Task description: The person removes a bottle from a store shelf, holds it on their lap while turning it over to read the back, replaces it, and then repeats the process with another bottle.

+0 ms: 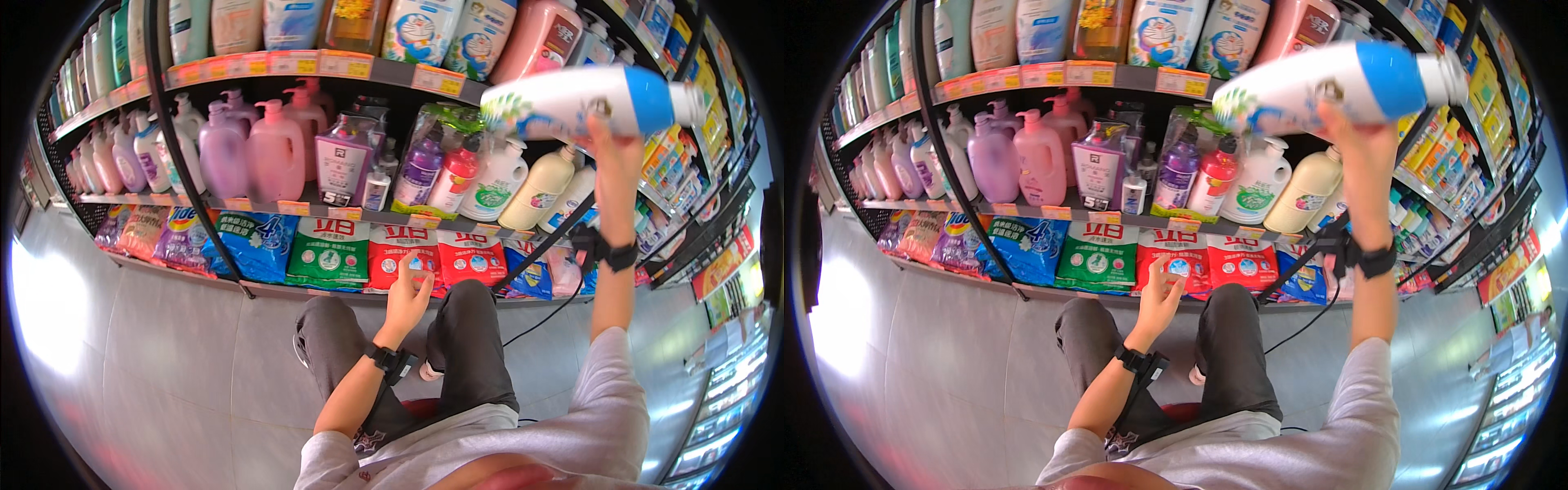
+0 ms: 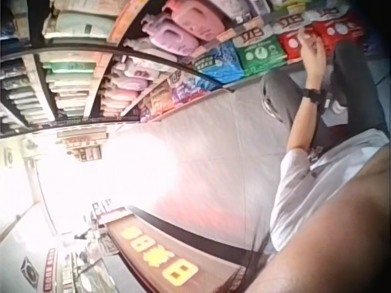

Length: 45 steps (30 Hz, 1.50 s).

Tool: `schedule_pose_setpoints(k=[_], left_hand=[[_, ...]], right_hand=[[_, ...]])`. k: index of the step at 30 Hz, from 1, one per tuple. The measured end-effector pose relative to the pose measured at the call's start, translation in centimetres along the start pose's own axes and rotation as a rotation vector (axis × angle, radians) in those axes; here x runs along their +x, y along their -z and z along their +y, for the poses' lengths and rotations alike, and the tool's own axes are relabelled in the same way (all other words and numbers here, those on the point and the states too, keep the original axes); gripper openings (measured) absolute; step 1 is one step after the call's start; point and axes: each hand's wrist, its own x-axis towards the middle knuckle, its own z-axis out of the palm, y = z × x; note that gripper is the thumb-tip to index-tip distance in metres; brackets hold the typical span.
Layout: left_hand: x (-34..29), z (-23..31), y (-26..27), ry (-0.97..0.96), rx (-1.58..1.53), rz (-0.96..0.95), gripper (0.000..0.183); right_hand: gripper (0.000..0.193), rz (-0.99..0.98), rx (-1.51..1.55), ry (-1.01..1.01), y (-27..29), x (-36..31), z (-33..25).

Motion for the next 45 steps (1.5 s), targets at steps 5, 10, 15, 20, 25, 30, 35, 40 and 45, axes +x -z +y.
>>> schedule_pose_setpoints(k=[5,10,15,20,25,30,35,40,45], left_hand=[[-0.1,0.1,1.7,0.112,-0.014,0.061,0.050],[0.1,0.2,1.6,0.106,0.010,0.065,0.050],[-0.3,0.1,2.4,0.099,0.098,0.011,0.049],[-0.2,0.5,2.4,0.136,0.118,-0.019,0.049],[-0.4,0.6,2.3,0.143,0.129,-0.045,0.049],[-0.1,0.7,1.6,0.123,0.165,-0.077,0.049],[-0.3,0.5,1.7,0.135,0.193,-0.091,0.049],[-0.2,0.5,1.7,0.134,0.210,-0.083,0.048],[-0.3,0.7,1.5,0.147,0.212,-0.105,0.043]], right_hand=[[0.040,-0.177,-0.132,0.166,-3.1,8.7,2.2],[0.047,-0.281,-0.366,0.248,-3.9,13.1,5.8],[0.049,-0.284,-0.316,0.187,-5.1,14.0,7.5],[0.078,-0.220,-0.477,0.042,-6.0,14.4,8.1],[0.078,-0.302,-0.572,0.063,-6.5,15.1,8.0],[0.075,-0.174,-0.601,0.293,-4.9,16.7,11.6],[0.072,-0.146,-0.708,0.318,-5.1,16.2,12.8],[0.068,-0.113,-0.823,0.253,-5.4,15.6,12.2],[0.070,-0.063,-0.901,0.380,-5.6,15.8,12.7]])
